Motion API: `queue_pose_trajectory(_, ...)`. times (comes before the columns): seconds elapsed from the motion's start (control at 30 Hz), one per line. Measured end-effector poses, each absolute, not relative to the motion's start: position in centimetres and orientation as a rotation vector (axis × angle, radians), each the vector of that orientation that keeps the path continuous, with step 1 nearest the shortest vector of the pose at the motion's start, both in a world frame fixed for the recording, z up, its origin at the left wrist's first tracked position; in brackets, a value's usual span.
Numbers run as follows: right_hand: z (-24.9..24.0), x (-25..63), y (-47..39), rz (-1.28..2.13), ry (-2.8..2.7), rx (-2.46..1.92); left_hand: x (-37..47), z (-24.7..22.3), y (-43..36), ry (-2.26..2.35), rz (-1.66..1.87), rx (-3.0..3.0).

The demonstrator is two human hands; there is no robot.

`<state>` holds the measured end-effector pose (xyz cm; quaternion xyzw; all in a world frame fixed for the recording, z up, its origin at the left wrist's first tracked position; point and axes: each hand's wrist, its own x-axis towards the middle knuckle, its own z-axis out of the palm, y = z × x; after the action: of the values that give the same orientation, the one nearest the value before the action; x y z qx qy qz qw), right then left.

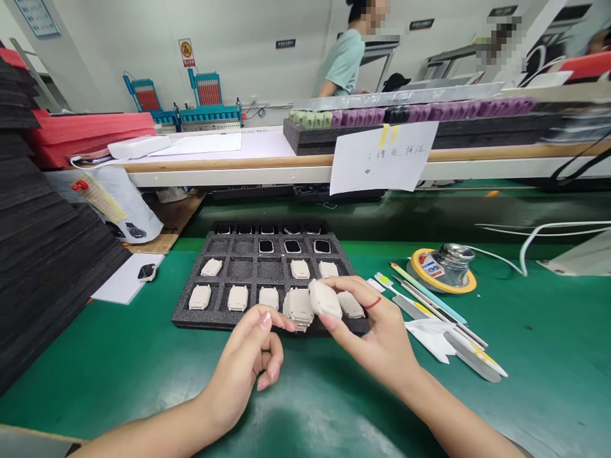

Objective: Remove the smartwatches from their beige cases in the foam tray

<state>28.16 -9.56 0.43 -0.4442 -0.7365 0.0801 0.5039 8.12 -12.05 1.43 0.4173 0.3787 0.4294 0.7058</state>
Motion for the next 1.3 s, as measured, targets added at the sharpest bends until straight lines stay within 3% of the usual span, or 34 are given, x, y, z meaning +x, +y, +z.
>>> queue_pose_trajectory(0.3, -0.8, 27.4, -8.8, 0.313, -1.894, -1.142, 7.7, 0.7, -11.0, 0.97, 1.061, 1.115)
queue_pose_trajectory(0.47, 0.1, 28.4, -9.3, 0.549, -1.702, -1.131, 7.2, 1.3, -9.3, 1.141, 1.192, 1.826)
queue_pose_trajectory(0.57, 0.5, 28.8, -9.1, 0.616, -1.637, -1.122, 7.9, 3.6, -8.3, 1.18, 0.946, 2.317)
queue_pose_trajectory(0.67, 0.5, 29.1, -8.8, 0.624, -1.6, -1.107, 9.4, 6.2, -7.5, 1.172, 0.453, 2.63)
queue_pose_trajectory(0.77, 0.5, 29.4, -8.6, 0.624, -1.561, -1.105, 11.2, 7.7, -6.5, 1.187, -0.055, 2.711)
queue_pose_trajectory(0.83, 0.5, 29.7, -8.5, 0.623, -1.55, -1.102, 12.1, 7.8, -5.9, 1.18, -0.208, 2.707)
queue_pose_trajectory(1.0, 0.9, 29.9, -8.7, 0.621, -1.552, -1.084, 12.4, 7.3, -5.1, 1.121, -0.285, 2.723)
queue_pose_trajectory(1.3, 1.1, 30.1, -8.6, 0.631, -1.592, -1.107, 9.6, 8.8, 1.2, 1.351, -0.039, 2.693)
